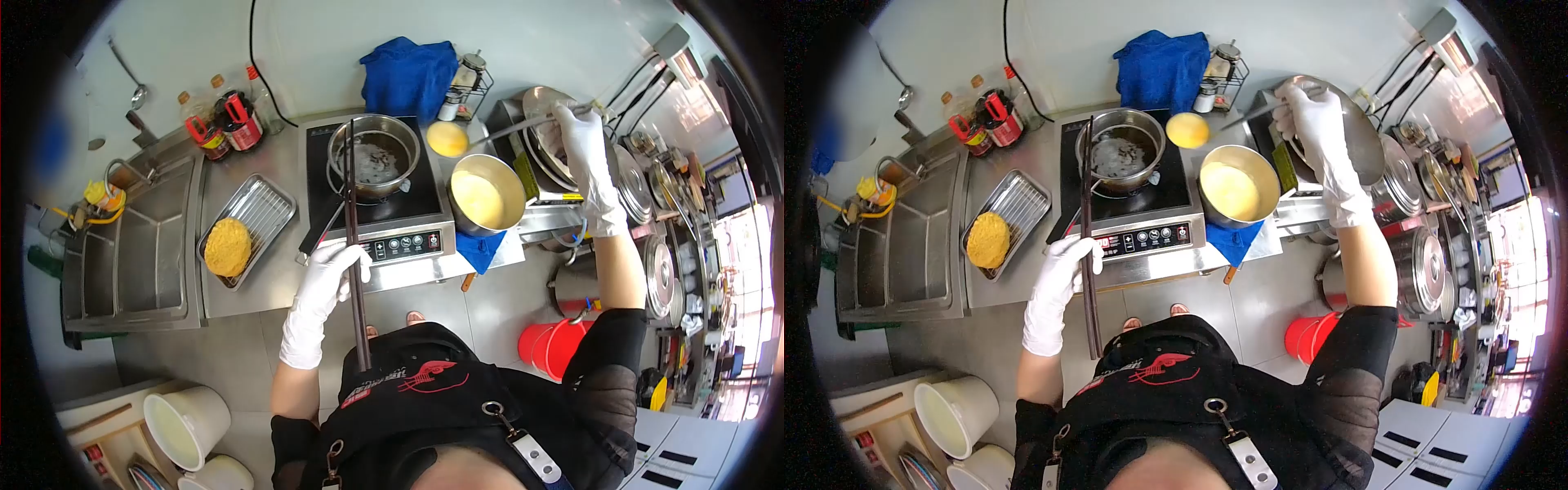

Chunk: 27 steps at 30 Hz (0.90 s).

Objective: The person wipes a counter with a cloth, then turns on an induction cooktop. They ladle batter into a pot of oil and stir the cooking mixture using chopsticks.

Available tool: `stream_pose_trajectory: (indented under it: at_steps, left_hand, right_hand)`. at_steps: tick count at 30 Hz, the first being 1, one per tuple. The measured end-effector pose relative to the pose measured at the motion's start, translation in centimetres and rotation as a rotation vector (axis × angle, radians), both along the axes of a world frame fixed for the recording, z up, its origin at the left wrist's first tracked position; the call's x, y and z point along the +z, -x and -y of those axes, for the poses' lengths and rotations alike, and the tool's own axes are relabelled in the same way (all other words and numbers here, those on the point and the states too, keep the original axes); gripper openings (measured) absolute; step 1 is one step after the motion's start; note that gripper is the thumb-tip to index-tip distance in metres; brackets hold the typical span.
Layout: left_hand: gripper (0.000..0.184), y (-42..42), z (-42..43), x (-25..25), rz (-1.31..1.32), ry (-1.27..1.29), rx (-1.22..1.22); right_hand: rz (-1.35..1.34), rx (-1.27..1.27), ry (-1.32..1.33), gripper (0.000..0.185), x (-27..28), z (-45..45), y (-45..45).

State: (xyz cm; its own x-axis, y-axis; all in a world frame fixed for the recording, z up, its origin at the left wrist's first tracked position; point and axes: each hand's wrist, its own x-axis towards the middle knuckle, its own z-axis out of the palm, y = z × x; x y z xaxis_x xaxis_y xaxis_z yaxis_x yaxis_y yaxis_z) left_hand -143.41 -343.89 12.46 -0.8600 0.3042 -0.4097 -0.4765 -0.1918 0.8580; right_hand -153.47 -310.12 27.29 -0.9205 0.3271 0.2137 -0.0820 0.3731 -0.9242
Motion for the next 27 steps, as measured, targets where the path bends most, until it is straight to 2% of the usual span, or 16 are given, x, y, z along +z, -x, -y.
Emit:
stream_pose_trajectory:
  at_steps: [13,27]
  left_hand:
    - [0.023,-1.8,1.1,0.5,-0.016,-0.054,0.079]
    - [0.021,-2.4,2.3,0.3,-0.045,-0.069,0.074]
  right_hand:
    - [-0.068,0.207,0.250,0.014,-3.3,8.2,5.4]
    - [-0.146,0.209,0.198,0.016,-4.9,9.9,4.2]
